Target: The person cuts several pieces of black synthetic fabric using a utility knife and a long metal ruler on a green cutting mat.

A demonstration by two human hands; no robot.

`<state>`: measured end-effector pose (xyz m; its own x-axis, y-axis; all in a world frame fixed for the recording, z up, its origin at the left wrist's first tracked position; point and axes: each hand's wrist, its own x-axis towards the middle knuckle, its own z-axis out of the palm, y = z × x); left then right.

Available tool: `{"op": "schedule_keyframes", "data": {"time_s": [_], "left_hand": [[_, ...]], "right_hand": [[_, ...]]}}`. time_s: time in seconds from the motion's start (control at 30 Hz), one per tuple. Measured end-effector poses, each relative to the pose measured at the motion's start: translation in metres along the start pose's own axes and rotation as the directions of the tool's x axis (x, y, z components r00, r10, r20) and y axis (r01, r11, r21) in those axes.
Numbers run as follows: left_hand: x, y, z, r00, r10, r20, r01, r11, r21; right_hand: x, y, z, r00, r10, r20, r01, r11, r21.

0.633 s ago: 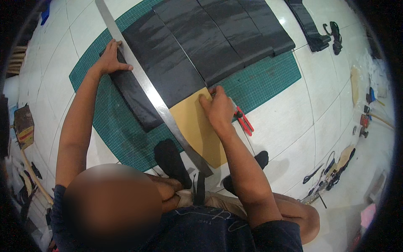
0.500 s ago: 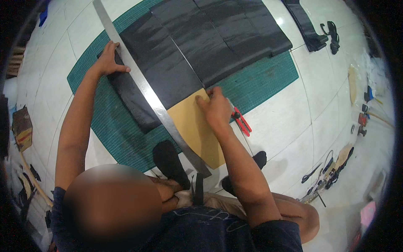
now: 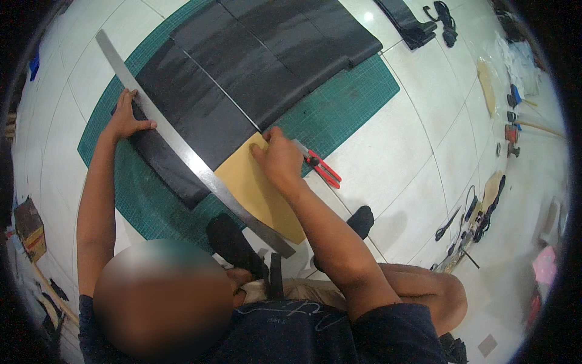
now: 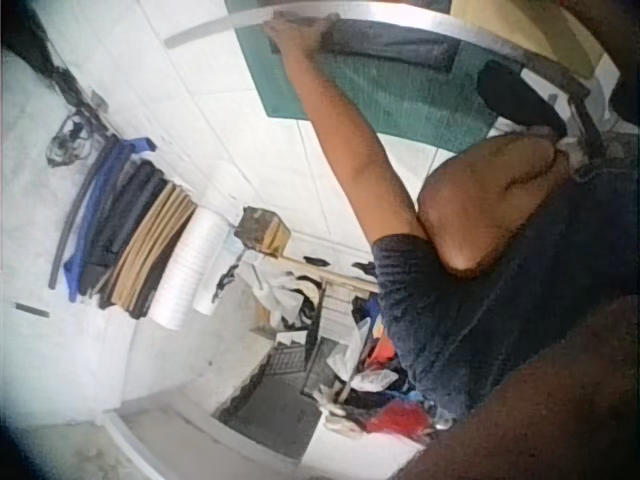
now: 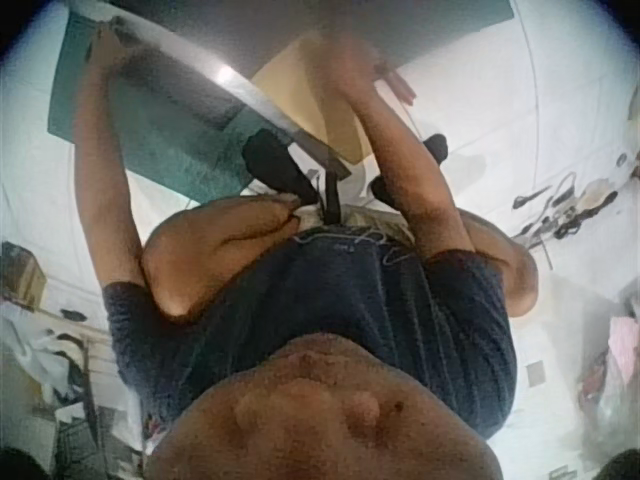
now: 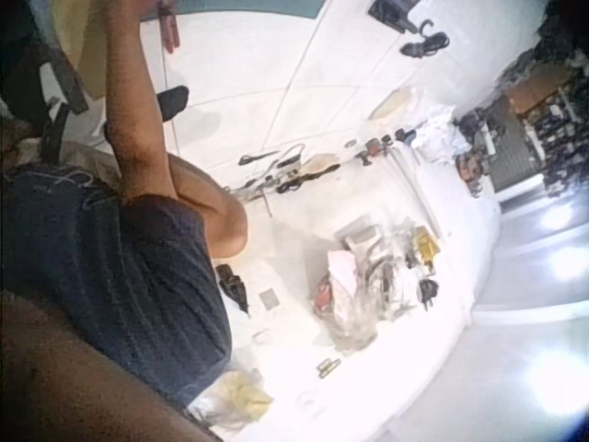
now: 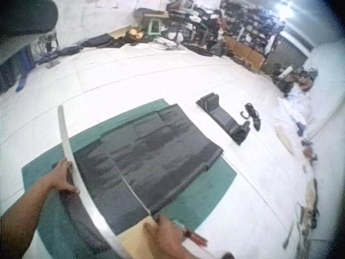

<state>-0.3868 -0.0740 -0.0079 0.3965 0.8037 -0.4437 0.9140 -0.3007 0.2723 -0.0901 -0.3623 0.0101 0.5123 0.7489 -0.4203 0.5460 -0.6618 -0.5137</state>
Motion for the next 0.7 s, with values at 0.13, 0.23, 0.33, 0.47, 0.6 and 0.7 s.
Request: {"op": "schedule_keyframes", "data": {"time_s": [0.13,0.23,0.33,0.47,0.6,0.7], "left_hand": [[0.002,-0.006,0.000,1.000,-0.018,-0.006,0.018,1.000,-0.006],[0.001,-0.012,0.004,1.000,-0.018,-0.008,0.018,1.000,-0.009],[-0.007,0.001,-0.001,0.999,-0.034,-0.021,0.035,0.998,0.060],[-0.019,0.022,-0.018,0.994,-0.108,-0.007,0.106,0.958,0.267],[-0.012,0.009,-0.005,0.999,-0.051,-0.020,0.054,0.976,0.212],[-0.011,0.018,-0.010,0.999,-0.033,-0.006,0.033,0.995,0.096]], "right_hand": [[-0.001,-0.004,-0.004,0.999,-0.017,0.039,0.016,1.000,0.024],[-0.009,0.002,-0.004,0.997,-0.066,0.031,0.066,0.998,0.006],[-0.021,0.018,-0.012,0.988,-0.151,0.020,0.149,0.985,0.088],[0.003,-0.026,-0.024,0.981,-0.192,0.019,0.179,0.942,0.285],[0.069,-0.106,-0.022,0.959,-0.285,0.002,0.274,0.924,0.266],[0.150,-0.122,0.009,0.919,-0.377,-0.115,0.394,0.885,0.247]]}}
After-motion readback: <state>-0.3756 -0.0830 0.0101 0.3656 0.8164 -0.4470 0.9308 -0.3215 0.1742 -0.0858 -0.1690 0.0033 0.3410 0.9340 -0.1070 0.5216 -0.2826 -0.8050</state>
